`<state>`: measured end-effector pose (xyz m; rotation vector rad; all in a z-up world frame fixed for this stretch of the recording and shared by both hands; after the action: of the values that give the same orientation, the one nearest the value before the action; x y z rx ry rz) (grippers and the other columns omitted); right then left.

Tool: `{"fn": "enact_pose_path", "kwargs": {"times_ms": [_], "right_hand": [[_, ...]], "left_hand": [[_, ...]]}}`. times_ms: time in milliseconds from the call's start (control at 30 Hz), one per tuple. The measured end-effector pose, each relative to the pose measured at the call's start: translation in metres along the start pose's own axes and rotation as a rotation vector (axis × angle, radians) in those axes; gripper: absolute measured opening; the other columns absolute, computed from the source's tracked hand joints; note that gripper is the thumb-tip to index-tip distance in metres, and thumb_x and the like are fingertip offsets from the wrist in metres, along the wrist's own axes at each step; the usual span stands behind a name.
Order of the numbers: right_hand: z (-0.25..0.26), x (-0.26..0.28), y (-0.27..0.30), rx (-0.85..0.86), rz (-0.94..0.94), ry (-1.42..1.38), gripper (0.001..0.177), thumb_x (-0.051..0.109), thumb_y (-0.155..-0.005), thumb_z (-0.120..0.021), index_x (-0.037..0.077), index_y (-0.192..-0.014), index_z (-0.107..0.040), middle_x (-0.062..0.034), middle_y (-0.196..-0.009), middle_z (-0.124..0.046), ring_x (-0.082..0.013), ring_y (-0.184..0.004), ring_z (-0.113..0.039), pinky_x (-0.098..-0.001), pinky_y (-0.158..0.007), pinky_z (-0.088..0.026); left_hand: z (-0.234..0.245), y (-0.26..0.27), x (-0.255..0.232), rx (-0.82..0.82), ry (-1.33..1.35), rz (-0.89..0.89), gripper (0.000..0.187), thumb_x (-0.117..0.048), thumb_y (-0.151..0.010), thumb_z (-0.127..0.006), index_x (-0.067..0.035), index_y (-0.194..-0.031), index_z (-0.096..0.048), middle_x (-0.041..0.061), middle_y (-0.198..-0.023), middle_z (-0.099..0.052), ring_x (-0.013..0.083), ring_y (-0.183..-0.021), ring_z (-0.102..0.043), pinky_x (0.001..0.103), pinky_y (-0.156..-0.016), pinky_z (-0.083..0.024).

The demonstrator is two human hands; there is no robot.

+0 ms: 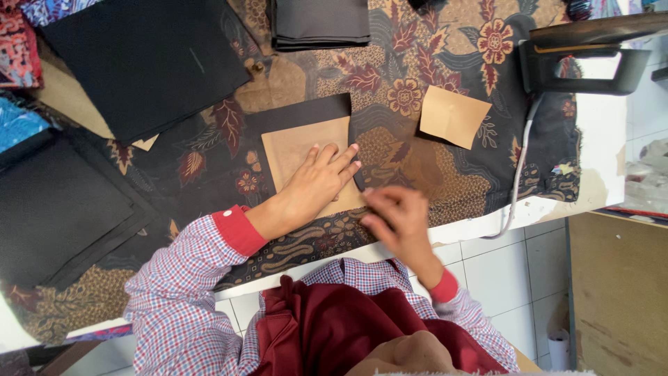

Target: The person repeatedly irons small black fabric pieces using a brown paper template and a steam iron. They fold the fabric, place the template, press with the iron, remove the template, and stack the finished pieces. The process is repeated multiple times on a patterned tablecloth.

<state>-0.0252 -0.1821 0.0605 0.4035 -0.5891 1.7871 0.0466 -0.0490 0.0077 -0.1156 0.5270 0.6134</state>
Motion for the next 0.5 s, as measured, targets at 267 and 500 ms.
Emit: {"fn": "enact_pose_path", "kwargs": {"times_ms": [267,500], "right_hand": [[0.146,-0.315,0.005,-0.849,-0.41,-0.528,0.092,-0.006,-0.102,-0.086,0.009,-0.161,-0.017,-0.0086,-0.144,-0.042,-0.0165,-0.118,-0.055,-0.0348,-0.103,-0.058],[0.19,-0.353,-0.05,-0.532,-0.468,-0.474,0.024,0.016,-0.116,-0.07,0.0,-0.131,-0.059,-0.0094,-0.112,-0.07,-0.0155,-0.1,-0.065,-0.0303,-0.084,-0.049]], "left_hand": [[0.001,0.001,0.001,-0.008,0.013,0.0,0.078,-0.012,-0.069,-0.081,-0.002,-0.141,-0.054,0.017,-0.154,-0.041,0.036,-0.13,-0.046,0.058,-0.112,-0.038],[-0.001,0.003,0.003,-0.041,0.006,0.009,0.077,-0.012,-0.068,-0.082,-0.002,-0.14,-0.056,0.017,-0.153,-0.043,0.0356,-0.128,-0.047,0.057,-0.113,-0.038]]}}
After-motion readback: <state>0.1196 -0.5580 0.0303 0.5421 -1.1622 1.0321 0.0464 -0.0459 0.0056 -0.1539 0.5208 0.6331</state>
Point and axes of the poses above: each hand's wrist, its own y-axis away from the middle knuckle, its own z-axis out of the back of the hand, x = y × z, the point moved 8 cm from there along -y, towards the middle knuckle
